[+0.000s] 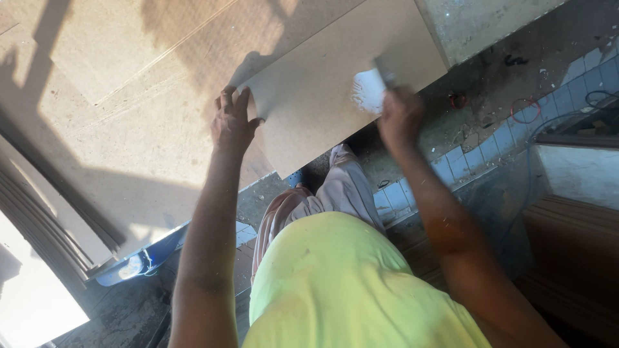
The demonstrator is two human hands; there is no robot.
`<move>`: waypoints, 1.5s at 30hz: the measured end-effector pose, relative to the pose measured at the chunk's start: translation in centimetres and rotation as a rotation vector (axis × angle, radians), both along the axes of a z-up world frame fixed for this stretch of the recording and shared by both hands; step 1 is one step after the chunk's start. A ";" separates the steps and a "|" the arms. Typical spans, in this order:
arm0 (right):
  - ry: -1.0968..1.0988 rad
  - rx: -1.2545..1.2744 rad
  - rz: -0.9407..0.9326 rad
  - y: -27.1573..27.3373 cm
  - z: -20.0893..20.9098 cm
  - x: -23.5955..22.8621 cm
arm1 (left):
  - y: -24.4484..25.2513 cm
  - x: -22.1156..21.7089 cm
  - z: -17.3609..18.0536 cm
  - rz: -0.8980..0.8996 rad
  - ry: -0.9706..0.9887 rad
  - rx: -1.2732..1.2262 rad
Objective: The person spreads a white adhesive on rectangular boards using a small block, then places a black decorative panel with gold patterns onto the adhesive. They press the panel down and repeat the process with additional boards and panels.
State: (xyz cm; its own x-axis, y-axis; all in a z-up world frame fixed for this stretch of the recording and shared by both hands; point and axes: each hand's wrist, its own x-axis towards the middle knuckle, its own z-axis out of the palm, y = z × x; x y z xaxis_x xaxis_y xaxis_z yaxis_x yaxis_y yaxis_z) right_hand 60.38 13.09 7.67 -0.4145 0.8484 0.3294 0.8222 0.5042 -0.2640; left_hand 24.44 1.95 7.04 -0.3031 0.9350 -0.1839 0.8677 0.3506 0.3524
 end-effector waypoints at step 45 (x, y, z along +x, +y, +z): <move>1.121 -0.819 -0.284 -11.0 -0.3 -0.1 | -10.7 6.3 -0.4 0.280 -0.653 -0.187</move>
State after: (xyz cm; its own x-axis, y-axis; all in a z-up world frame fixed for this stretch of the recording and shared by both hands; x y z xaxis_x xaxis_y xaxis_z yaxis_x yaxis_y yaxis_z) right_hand 60.26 2.12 7.35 -0.0513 0.9660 -0.2533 0.0308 -0.2520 -0.9672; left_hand 30.70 -8.71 6.68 -0.3000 0.7739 -0.5578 0.3703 0.6333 0.6795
